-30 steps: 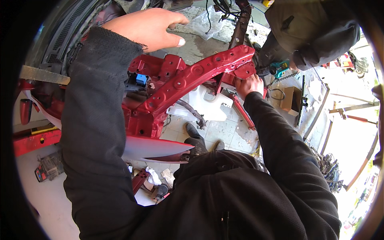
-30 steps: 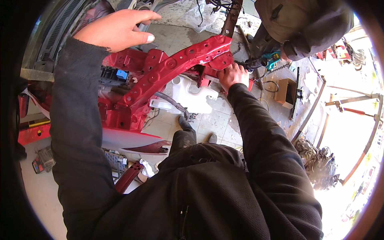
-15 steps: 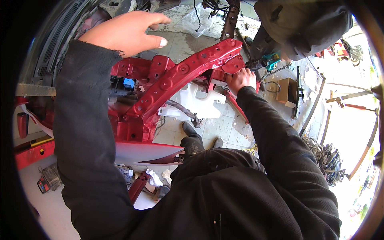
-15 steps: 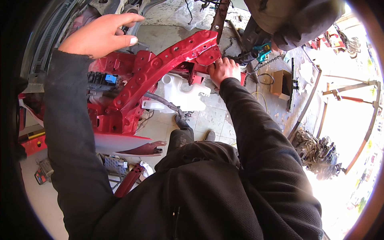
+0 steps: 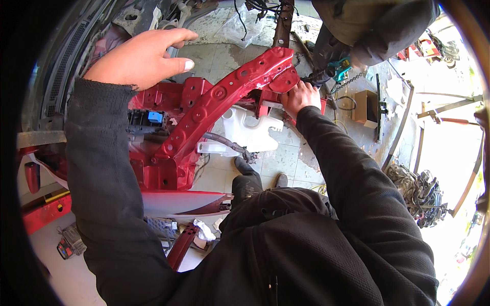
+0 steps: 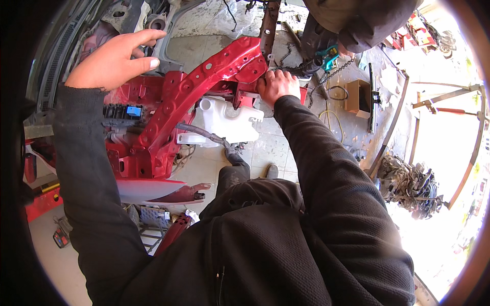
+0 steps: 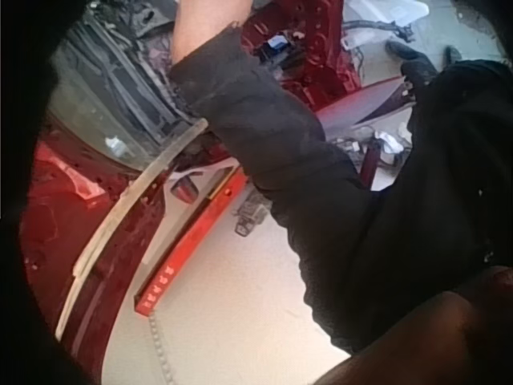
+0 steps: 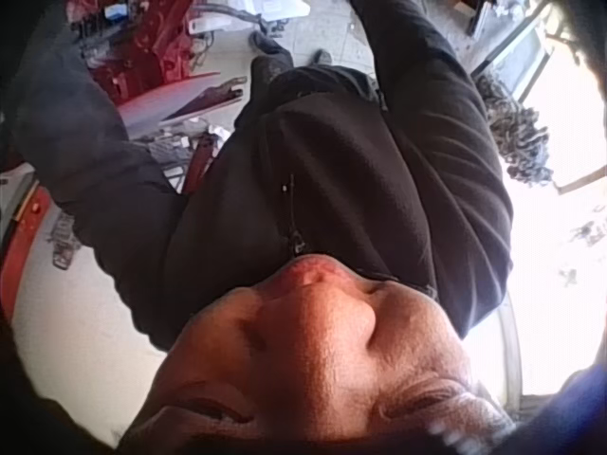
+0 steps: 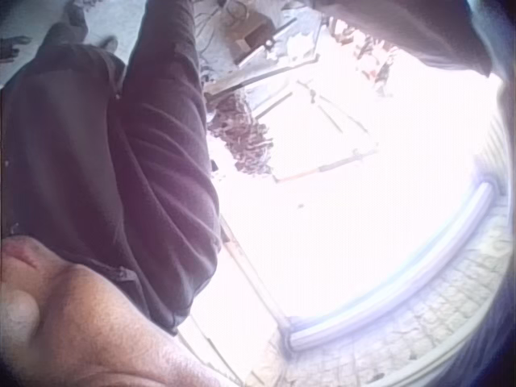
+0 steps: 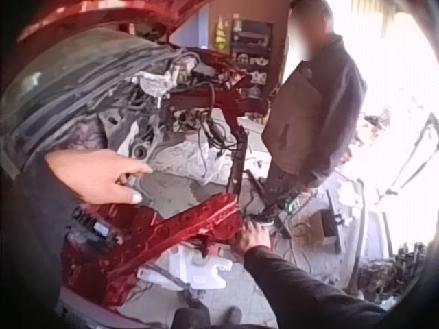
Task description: The person uses a hydraulic jack to straighten a bent metal car frame part on the floor. They then stand and align a red subframe component with the car's chassis, holding it in place while another person assists with positioning.
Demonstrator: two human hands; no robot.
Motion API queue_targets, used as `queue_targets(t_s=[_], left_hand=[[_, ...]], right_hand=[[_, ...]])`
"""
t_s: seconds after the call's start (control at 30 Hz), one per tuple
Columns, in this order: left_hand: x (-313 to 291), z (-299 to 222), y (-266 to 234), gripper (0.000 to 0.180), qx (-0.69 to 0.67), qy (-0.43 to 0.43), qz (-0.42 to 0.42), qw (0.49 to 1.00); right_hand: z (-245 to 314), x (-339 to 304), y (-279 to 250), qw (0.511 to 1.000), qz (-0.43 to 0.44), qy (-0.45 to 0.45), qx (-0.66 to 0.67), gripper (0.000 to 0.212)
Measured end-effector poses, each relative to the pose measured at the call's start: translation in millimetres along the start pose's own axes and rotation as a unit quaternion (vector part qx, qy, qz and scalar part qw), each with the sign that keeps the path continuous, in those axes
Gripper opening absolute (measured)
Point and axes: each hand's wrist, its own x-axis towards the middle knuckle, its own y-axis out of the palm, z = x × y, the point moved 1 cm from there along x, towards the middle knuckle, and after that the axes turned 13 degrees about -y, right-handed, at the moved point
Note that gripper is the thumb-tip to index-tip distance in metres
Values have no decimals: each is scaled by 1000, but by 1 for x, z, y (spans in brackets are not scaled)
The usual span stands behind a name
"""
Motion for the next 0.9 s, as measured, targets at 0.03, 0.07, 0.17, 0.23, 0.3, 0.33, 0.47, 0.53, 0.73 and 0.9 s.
queue_targets(t_s=[0.03,0.07,0.17,0.23,0.3,0.33,0.47,0.53,0.73,0.9], left_hand=[[0,0,0,63,-1,4,1,1000],[0,0,0,63,-2,4,1,1000],[0,1,1,63,-6,-3,5,1000],[1,0,0,63,-11,-9,15,1000],[1,0,-1,63,-22,-9,26,999],[1,0,0,63,-16,-6,24,1000],[1,0,0,63,-6,-3,14,1000],[1,0,0,63,-1,-10,15,1000],[0,-2,1,62,-1,-9,12,1000],[-2,-5,0,62,-8,-1,10,1000]], right_hand=[[0,0,1,1000,4,1,1,42],[-1,0,1,1000,2,0,-1,42],[-1,0,2,1000,6,-2,-4,43],[-1,0,2,1000,12,-3,-6,43],[-1,0,1,1000,13,0,-3,43],[-1,0,1,1000,13,1,-1,43],[1,1,-3,1000,14,4,5,43],[2,1,-4,1000,16,4,7,43],[2,1,-4,1000,8,4,9,42],[2,2,-4,1000,9,7,15,41]])
